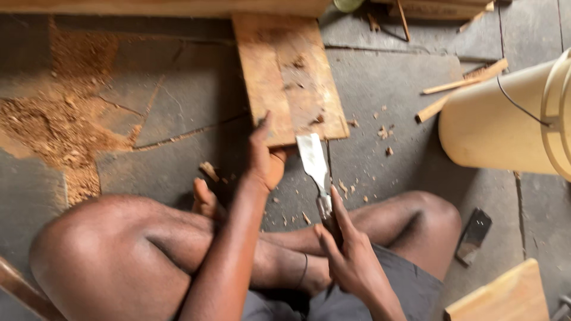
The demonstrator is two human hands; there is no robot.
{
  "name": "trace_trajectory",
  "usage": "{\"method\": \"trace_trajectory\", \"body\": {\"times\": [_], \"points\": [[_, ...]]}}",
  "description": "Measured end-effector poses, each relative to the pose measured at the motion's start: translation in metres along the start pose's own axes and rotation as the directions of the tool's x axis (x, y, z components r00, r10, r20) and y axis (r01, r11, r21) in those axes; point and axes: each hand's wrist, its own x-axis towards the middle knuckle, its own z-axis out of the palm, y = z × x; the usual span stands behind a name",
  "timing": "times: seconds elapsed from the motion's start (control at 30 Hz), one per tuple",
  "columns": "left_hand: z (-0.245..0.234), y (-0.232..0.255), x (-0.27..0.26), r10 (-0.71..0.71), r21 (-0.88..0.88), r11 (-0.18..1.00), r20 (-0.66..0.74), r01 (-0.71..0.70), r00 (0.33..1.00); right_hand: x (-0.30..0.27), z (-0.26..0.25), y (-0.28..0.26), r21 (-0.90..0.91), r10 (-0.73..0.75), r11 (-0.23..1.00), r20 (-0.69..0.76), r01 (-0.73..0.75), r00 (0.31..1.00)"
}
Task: The person sits on the floor and uses a chisel to carve a rectangular wooden block. They repeatedly scrape the surface to remove wood shavings and occasionally wipe the block with their hand.
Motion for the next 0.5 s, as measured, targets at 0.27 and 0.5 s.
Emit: {"method": "trace_trajectory", "body": {"times": [0.27, 0.5], "points": [[-0.007, -0.023, 0.013, -0.008, -0.014, 1.000, -0.177, 0.006, 0.984, -0.015, 0.020, 0.040, 0.231, 0.093, 0.969, 0.016, -0.094, 0.996], [0.004, -0.015, 0.012, -0.054, -0.008, 0.998, -0.350, 0.055, 0.935, 0.002, 0.026, 0.037, -0.247, -0.616, 0.786, -0.239, 0.566, 0.751]]}}
